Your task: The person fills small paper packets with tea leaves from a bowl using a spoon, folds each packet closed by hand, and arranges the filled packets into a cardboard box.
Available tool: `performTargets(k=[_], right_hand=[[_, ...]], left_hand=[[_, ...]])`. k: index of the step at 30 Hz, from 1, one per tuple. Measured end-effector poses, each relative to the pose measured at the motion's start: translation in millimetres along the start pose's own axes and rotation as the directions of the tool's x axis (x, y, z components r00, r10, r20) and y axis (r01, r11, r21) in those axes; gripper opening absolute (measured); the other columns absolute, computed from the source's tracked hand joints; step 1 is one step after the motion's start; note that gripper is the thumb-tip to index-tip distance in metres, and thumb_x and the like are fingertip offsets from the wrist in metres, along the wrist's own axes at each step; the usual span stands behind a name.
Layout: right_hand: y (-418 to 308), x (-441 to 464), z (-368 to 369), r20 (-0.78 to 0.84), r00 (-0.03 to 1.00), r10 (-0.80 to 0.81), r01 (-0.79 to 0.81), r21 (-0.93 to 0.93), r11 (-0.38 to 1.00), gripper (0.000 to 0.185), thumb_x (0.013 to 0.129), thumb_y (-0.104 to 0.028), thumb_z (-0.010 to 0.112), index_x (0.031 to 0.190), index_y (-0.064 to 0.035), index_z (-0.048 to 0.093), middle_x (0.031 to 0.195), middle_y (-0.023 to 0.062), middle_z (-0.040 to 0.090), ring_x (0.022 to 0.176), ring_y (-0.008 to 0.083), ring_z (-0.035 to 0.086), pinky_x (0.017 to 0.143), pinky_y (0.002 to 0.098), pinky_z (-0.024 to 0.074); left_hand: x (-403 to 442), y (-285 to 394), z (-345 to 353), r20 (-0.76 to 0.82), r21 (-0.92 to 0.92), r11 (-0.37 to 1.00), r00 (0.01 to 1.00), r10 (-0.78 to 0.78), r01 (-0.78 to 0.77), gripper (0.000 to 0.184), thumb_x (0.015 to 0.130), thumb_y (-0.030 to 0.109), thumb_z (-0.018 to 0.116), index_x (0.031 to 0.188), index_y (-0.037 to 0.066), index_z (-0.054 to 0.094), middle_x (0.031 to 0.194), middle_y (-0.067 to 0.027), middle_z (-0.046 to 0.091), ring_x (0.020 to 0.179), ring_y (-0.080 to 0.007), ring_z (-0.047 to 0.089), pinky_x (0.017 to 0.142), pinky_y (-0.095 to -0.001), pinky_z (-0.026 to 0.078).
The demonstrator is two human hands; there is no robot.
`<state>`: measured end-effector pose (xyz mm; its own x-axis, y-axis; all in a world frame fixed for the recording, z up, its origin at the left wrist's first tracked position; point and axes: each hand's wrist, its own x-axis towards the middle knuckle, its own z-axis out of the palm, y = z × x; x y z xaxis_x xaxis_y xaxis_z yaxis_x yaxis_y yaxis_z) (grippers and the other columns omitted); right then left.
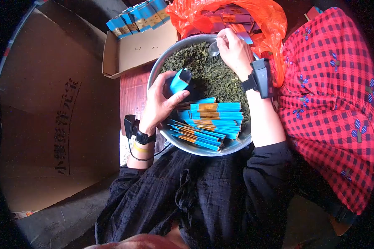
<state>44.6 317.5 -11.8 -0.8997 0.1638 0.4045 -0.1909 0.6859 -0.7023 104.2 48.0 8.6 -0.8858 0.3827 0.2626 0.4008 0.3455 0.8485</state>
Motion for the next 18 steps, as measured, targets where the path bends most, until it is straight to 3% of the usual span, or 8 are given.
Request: performTargets(k=[3, 6, 8, 10, 12, 15, 17, 18], right_hand=[[-11.0, -5.1, 2.1, 0.098, 0.995, -0.033, 0.043, -0.096, 0.994, 0.017, 0.098, -0.024, 0.056, 0.101, -0.0072, 0.059, 0.084, 0.0119, 0.067, 0.076, 0.0262, 0.068, 0.068, 0.0369, 0.0532], [-12.3, -14.1, 16.4, 0.280, 0.960, -0.014, 0.037, -0.076, 0.996, 0.015, 0.096, -0.022, 0.056, 0.099, -0.0078, 0.058, 0.078, 0.0106, 0.066, 0.075, 0.0272, 0.067, 0.067, 0.0380, 0.0510], [-16.3, -15.2, 16.5, 0.301, 0.950, -0.082, 0.107, -0.068, 0.992, 0.015, 0.096, -0.022, 0.054, 0.098, -0.0079, 0.058, 0.075, 0.0098, 0.066, 0.074, 0.0267, 0.067, 0.067, 0.0374, 0.0504], [-21.8, -13.7, 11.5, 0.348, 0.936, 0.045, -0.002, -0.121, 0.993, 0.018, 0.097, -0.025, 0.053, 0.097, -0.0078, 0.058, 0.075, 0.0093, 0.065, 0.073, 0.0261, 0.067, 0.068, 0.0369, 0.0502], [-13.3, -12.0, 12.2, 0.316, 0.948, 0.019, -0.006, -0.042, 0.999, 0.021, 0.099, -0.025, 0.051, 0.095, -0.0062, 0.058, 0.071, 0.0044, 0.062, 0.069, 0.0175, 0.064, 0.067, 0.0352, 0.0501], [-5.2, -7.4, 10.8, 0.265, 0.963, -0.055, 0.046, 0.043, 0.998, 0.021, 0.100, -0.023, 0.050, 0.094, -0.0042, 0.058, 0.069, 0.0021, 0.060, 0.067, 0.0124, 0.061, 0.063, 0.0305, 0.0498], [-18.2, -5.3, 0.7, 0.270, 0.962, 0.037, -0.105, 0.243, 0.964, 0.021, 0.101, -0.020, 0.049, 0.094, -0.0032, 0.058, 0.068, 0.0016, 0.058, 0.063, 0.0094, 0.058, 0.058, 0.0253, 0.0482], [-21.9, -4.4, -2.6, 0.272, 0.962, 0.034, -0.104, 0.246, 0.964, 0.021, 0.101, -0.020, 0.049, 0.094, -0.0032, 0.058, 0.068, 0.0016, 0.058, 0.063, 0.0094, 0.058, 0.058, 0.0253, 0.0482]], left_hand=[[0.2, -0.2, -1.0, 0.013, 0.010, 1.000, 1.000, -0.005, 0.005, 0.056, 0.077, 0.025, 0.084, 0.120, 0.002, 0.057, 0.108, -0.0172, 0.066, 0.101, -0.0304, 0.065, 0.088, -0.0378, 0.051], [0.9, 0.9, -0.2, 0.011, 0.012, 1.000, 1.000, -0.010, 0.010, 0.056, 0.077, 0.025, 0.084, 0.120, 0.002, 0.057, 0.108, -0.0172, 0.066, 0.101, -0.0303, 0.065, 0.088, -0.0377, 0.051], [1.2, 0.5, -0.4, 0.002, 0.003, 1.000, 1.000, -0.015, 0.015, 0.056, 0.077, 0.026, 0.084, 0.120, 0.002, 0.057, 0.108, -0.0172, 0.066, 0.101, -0.0303, 0.065, 0.088, -0.0376, 0.051], [0.4, -1.8, -0.1, 0.002, 0.000, 1.000, 1.000, -0.015, 0.015, 0.056, 0.077, 0.026, 0.084, 0.120, 0.002, 0.057, 0.108, -0.0172, 0.066, 0.101, -0.0299, 0.065, 0.088, -0.0376, 0.051], [0.2, 0.8, -0.6, 0.005, -0.009, 1.000, 1.000, -0.029, 0.029, 0.056, 0.077, 0.026, 0.084, 0.120, 0.002, 0.057, 0.108, -0.0172, 0.066, 0.101, -0.0299, 0.065, 0.088, -0.0377, 0.051], [0.5, -0.9, -0.4, 0.012, -0.015, 0.999, 0.999, -0.036, 0.037, 0.056, 0.077, 0.026, 0.084, 0.120, 0.001, 0.057, 0.108, -0.0174, 0.066, 0.101, -0.0300, 0.065, 0.087, -0.0377, 0.051], [0.8, -1.0, -0.5, 0.012, -0.008, 0.999, 0.999, -0.039, 0.039, 0.056, 0.077, 0.027, 0.084, 0.120, 0.001, 0.057, 0.107, -0.0176, 0.066, 0.100, -0.0300, 0.065, 0.087, -0.0377, 0.051], [1.0, 0.5, -1.0, 0.003, 0.003, 0.999, 0.999, -0.041, 0.041, 0.057, 0.077, 0.028, 0.084, 0.119, 0.001, 0.057, 0.107, -0.0176, 0.066, 0.100, -0.0299, 0.065, 0.087, -0.0377, 0.052]])
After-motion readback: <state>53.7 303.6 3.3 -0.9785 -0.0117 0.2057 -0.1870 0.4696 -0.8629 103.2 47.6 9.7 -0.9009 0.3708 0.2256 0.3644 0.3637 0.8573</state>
